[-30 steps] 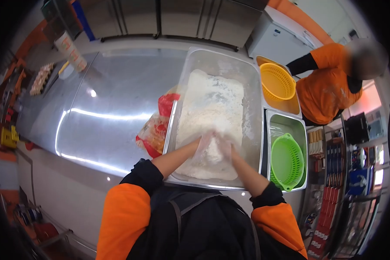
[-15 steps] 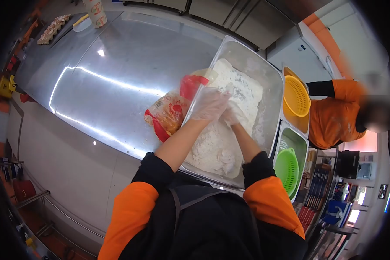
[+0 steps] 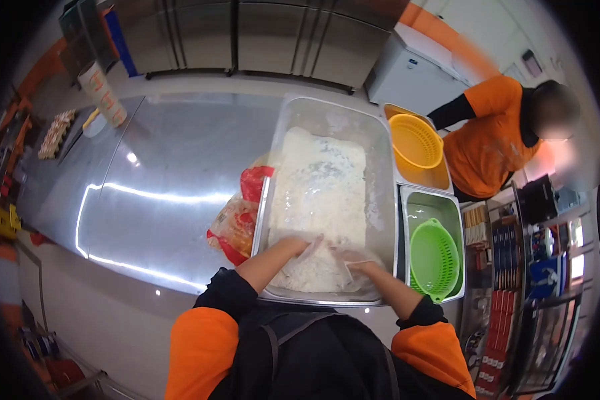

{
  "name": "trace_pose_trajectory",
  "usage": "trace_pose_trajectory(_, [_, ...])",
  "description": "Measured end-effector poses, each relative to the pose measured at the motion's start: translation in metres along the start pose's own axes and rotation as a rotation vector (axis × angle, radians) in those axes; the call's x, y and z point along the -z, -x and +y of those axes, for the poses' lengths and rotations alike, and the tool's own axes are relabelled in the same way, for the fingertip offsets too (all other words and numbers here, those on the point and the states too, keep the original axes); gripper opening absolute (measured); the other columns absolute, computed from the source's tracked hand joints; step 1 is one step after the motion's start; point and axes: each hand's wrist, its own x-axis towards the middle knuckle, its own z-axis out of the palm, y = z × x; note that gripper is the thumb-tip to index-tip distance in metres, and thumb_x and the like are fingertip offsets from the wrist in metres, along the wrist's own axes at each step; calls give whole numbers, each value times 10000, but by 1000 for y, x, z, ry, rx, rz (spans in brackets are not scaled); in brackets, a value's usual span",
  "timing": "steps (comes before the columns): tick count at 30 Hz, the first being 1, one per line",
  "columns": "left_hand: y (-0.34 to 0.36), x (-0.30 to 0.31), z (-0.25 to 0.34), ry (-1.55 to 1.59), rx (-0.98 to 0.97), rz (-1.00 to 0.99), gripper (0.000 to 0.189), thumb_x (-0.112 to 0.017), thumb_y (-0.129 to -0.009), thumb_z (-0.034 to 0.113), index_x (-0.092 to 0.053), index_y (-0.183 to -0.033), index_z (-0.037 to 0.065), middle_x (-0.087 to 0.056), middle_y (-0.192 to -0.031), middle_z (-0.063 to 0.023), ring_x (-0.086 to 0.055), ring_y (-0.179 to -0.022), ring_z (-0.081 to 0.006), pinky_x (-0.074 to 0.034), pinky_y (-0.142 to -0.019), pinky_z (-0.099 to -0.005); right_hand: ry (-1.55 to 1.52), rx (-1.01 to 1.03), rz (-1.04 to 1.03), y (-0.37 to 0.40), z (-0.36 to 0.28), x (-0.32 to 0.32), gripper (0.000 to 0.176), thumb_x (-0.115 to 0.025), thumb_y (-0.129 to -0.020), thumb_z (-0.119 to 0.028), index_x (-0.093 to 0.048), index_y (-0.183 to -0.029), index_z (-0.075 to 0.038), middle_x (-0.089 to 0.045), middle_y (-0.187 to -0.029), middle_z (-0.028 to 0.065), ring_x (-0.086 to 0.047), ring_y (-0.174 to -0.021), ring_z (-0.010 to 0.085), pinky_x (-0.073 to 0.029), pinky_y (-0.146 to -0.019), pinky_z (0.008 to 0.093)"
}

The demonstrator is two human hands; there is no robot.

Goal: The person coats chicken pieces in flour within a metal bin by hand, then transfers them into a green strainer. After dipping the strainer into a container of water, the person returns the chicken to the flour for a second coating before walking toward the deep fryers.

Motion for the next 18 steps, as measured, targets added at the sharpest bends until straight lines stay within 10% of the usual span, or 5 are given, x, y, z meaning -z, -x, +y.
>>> trace_pose_trajectory(2, [-25, -22, -12, 155, -67, -17, 651, -94, -781, 481, -349, -1104, -24, -347, -1129, -230, -313, -1074, -279, -207, -905, -316, -171, -164, 12, -4, -13, -21, 383, -326, -782, -264, -379, -1120, -93, -393, -1124, 141, -340, -1070, 232, -245, -886, 328])
trace_pose_trajectory(7, [-45, -44, -34, 339, -19, 140, 536, -226, -802, 390, -372, -1082, -44, -418, -1062, -204, -393, -980, -232, -295, -836, -308, -808, -216, 132, -77, 54, -103, 505, -314, -769, -413, -400, -1083, -28, -438, -1073, 134, -375, -1027, 220, -259, -873, 305])
trace_pose_trajectory(11, [-22, -16, 24, 368, 145, 130, 487, -368, -776, 348, -379, -1091, -23, -431, -1065, -170, -429, -930, -220, -338, -794, -312, -567, -259, 488, -24, -18, -21, 547, -327, -754, -467, -444, -1026, -8, -494, -984, 159, -442, -942, 253, -311, -827, 314])
trace_pose_trajectory(18, [-13, 21, 4, 201, -206, 235, 474, -352, -757, 427, -440, -1064, 76, -455, -1050, -156, -463, -919, -253, -363, -764, -318, 110, -258, 160, 6, -46, 80, 472, -339, -770, -379, -389, -1086, -32, -409, -1082, 186, -365, -1026, 276, -242, -886, 329])
